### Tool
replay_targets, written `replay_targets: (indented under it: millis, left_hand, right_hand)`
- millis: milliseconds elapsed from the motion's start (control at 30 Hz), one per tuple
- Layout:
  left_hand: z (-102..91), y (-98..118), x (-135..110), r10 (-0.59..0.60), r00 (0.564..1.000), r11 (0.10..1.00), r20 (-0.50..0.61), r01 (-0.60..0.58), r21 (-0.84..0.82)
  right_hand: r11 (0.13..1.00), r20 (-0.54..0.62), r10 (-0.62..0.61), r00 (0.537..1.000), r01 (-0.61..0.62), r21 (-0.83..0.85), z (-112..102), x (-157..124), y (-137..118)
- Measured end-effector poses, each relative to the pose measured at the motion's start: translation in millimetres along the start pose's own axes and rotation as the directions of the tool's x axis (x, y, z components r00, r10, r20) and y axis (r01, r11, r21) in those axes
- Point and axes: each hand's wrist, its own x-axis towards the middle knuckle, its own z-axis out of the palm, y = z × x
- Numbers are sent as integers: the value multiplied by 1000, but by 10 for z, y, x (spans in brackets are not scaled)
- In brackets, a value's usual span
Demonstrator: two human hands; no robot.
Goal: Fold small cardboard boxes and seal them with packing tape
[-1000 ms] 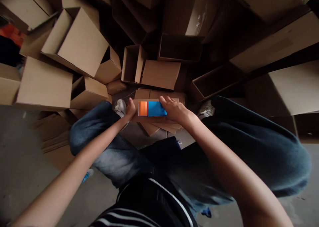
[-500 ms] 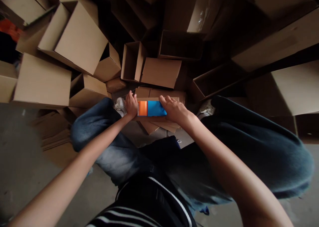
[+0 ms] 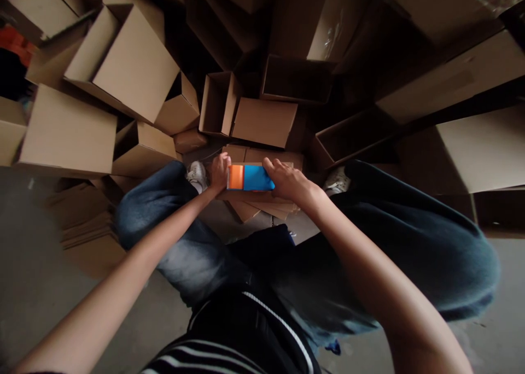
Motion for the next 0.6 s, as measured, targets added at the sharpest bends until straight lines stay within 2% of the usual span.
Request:
replay_targets:
  millis: [167, 267, 367, 500, 600]
  left_hand:
    - [75, -4, -15, -31, 997, 999, -66, 34, 38]
    - [140, -11, 0, 13, 997, 997, -76, -7, 72]
    - [173, 16, 22, 53, 998, 998, -19, -52, 37]
    - [164, 46, 42, 34, 997, 998, 66, -30, -56]
    - [156, 23, 40, 70, 996, 996, 54, -67, -59]
  right_hand:
    - [1000, -22, -16, 1000, 16, -8, 18, 6, -19]
    - [999, -32, -16, 999, 14, -37, 38, 18, -33]
    - [998, -56, -38, 998, 35, -54, 51, 26, -46]
    - [998, -56, -31, 998, 28, -52, 38, 18, -58]
    - [999, -34, -12, 999, 11, -38, 28, 13, -58]
